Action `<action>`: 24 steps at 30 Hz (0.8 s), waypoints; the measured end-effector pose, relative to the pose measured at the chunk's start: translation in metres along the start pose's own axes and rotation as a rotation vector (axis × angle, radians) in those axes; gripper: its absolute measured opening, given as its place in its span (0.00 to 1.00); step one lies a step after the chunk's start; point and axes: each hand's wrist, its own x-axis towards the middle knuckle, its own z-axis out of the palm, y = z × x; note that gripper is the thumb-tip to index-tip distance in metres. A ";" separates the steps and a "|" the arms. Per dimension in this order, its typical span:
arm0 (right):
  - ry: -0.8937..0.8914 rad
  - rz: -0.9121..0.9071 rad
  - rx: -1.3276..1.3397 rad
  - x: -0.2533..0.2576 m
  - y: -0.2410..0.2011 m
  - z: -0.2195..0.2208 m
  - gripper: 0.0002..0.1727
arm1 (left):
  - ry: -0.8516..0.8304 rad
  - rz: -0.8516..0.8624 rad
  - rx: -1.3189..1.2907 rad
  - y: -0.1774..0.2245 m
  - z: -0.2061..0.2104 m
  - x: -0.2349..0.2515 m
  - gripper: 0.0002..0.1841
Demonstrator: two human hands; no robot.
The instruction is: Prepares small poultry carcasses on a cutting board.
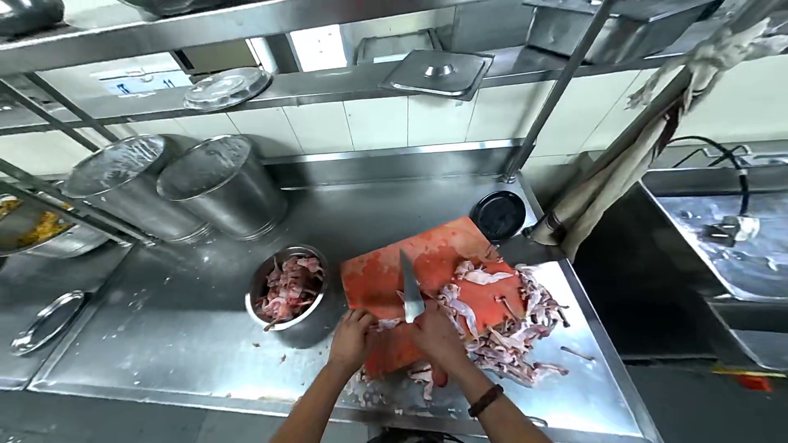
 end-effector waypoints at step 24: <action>-0.188 -0.108 -0.166 -0.088 0.050 0.041 0.22 | 0.051 -0.037 -0.171 0.003 0.003 0.000 0.09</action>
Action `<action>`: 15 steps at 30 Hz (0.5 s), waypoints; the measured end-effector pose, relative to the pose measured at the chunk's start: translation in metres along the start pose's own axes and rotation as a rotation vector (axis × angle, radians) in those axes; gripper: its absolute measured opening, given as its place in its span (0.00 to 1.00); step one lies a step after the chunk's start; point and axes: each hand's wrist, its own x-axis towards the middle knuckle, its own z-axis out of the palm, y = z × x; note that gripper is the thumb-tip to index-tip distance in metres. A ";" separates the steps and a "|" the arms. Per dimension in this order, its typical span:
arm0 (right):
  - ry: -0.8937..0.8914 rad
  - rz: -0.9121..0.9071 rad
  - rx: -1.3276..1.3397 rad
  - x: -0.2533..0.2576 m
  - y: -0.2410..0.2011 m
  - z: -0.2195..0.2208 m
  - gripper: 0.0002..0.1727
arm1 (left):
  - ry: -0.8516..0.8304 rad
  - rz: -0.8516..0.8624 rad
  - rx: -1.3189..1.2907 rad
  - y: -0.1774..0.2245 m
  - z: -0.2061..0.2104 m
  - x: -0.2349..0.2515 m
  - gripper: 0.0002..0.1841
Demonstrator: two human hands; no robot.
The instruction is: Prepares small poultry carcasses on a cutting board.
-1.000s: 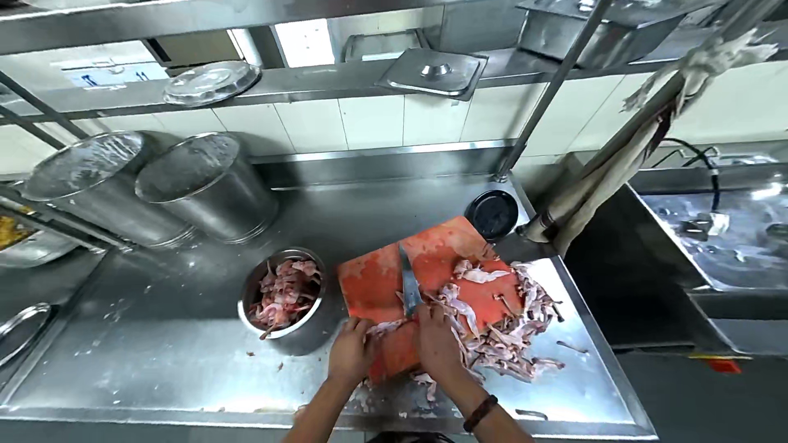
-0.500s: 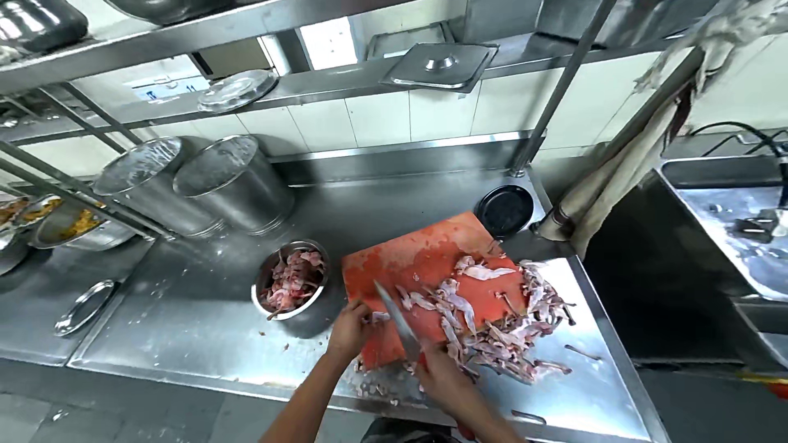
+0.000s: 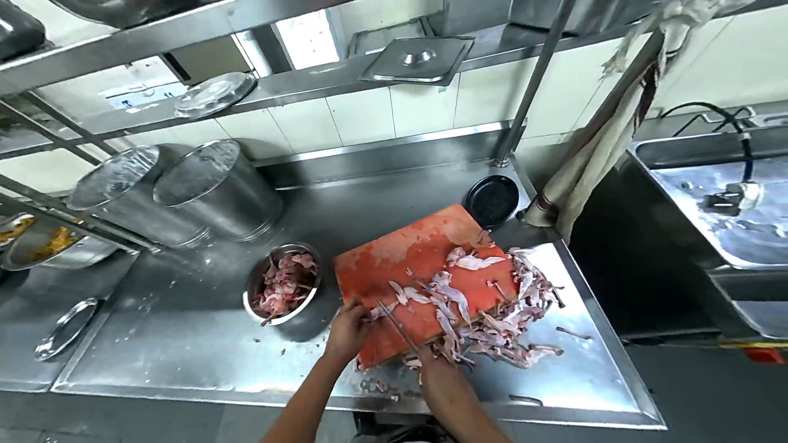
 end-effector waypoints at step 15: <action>-0.061 0.159 -0.057 -0.009 -0.058 0.017 0.22 | -0.062 0.150 -0.072 -0.022 0.002 0.003 0.09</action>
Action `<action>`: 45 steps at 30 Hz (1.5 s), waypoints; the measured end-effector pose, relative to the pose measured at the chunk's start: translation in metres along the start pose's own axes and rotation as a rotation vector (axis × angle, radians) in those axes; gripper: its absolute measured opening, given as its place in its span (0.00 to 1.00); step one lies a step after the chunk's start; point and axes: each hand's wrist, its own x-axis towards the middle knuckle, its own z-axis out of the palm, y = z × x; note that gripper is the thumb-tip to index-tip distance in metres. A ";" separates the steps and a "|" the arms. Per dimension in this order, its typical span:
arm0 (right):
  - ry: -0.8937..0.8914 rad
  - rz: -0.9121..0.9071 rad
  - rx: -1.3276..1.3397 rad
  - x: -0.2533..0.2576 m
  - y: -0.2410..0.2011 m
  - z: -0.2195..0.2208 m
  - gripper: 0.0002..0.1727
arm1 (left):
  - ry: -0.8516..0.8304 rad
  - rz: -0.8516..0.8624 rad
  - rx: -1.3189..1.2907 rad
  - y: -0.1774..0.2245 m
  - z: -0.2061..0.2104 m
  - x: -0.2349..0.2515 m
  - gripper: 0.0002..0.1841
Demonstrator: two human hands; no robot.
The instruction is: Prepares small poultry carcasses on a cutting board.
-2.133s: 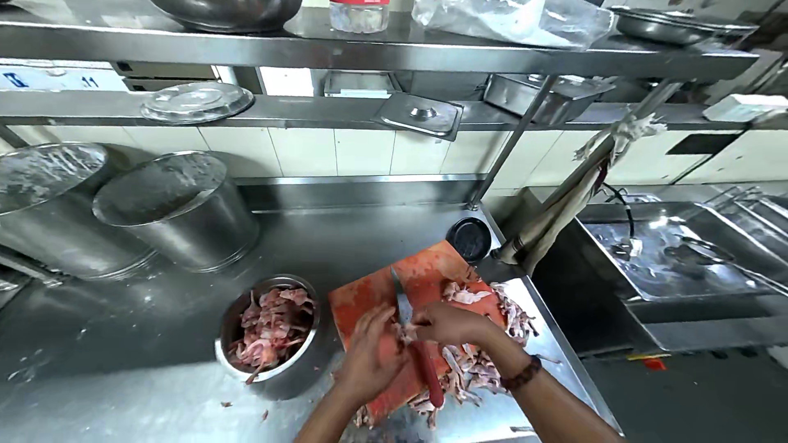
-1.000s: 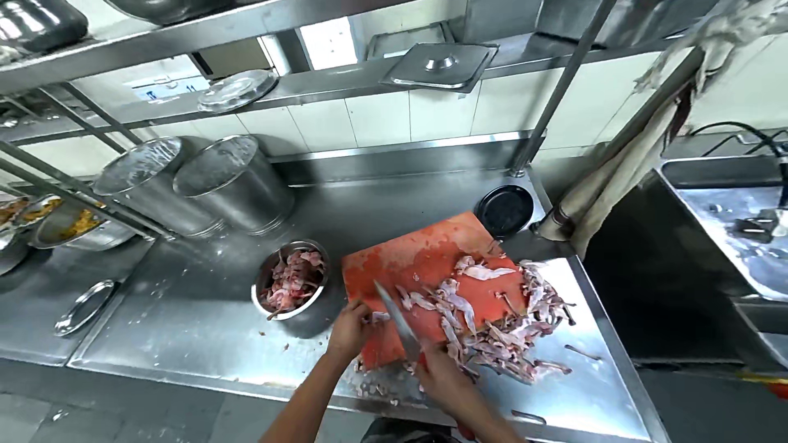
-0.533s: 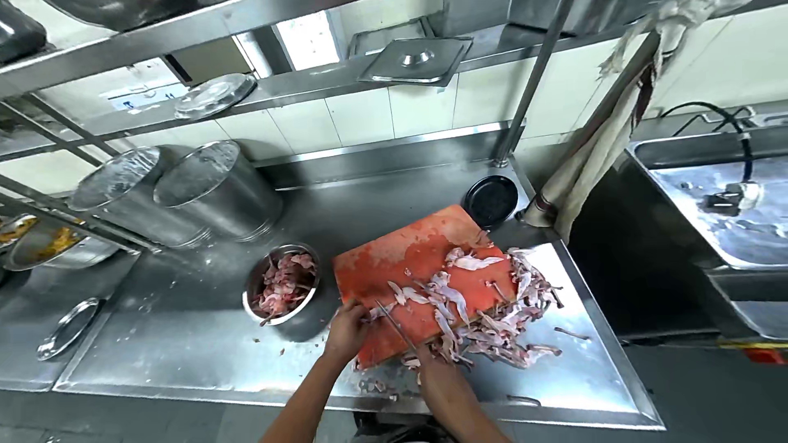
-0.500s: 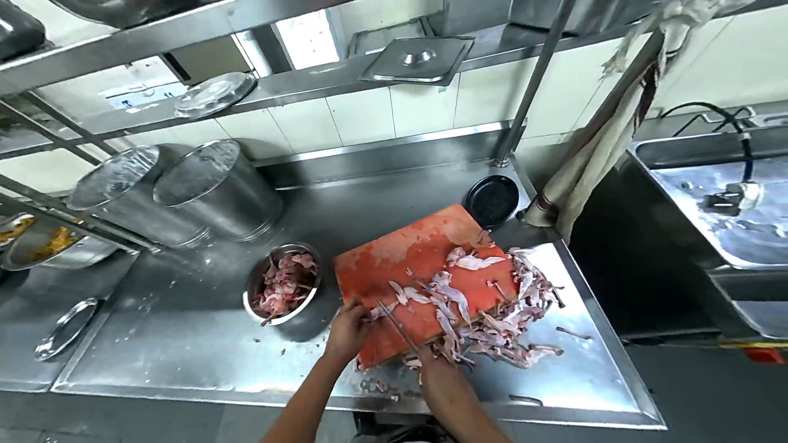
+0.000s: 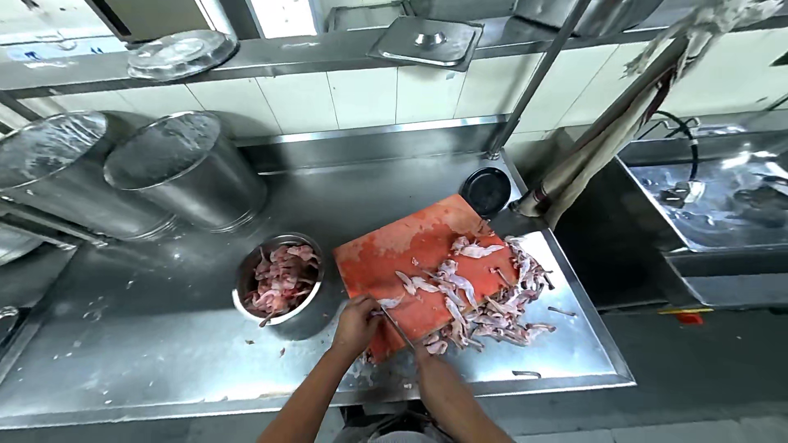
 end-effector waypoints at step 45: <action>0.365 -0.419 0.242 0.066 -0.024 -0.031 0.20 | 0.211 0.001 -0.064 0.027 0.017 -0.018 0.08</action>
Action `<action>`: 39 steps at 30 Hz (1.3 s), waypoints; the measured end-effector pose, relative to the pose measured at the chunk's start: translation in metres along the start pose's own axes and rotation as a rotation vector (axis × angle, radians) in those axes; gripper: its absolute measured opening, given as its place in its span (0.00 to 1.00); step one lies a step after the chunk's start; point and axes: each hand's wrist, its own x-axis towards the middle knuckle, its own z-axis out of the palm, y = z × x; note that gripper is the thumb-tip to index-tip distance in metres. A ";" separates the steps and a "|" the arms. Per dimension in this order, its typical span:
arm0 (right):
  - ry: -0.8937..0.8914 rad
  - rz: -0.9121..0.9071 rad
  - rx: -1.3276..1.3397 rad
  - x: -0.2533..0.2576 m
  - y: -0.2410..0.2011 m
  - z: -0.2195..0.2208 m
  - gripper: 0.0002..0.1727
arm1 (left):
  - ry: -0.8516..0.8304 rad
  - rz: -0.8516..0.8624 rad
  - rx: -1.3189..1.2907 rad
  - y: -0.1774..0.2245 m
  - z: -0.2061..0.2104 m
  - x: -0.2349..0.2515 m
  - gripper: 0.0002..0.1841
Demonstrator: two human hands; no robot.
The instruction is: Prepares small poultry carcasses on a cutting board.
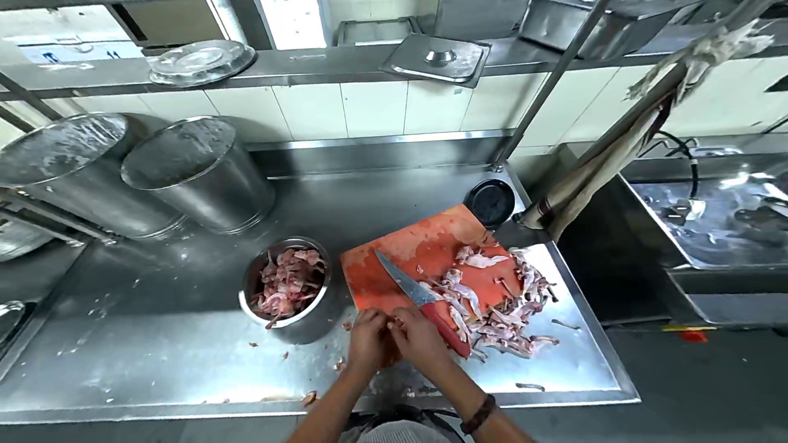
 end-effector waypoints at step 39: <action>-0.355 0.114 -0.320 -0.017 -0.024 -0.024 0.23 | -0.294 0.095 0.261 0.020 -0.012 -0.010 0.16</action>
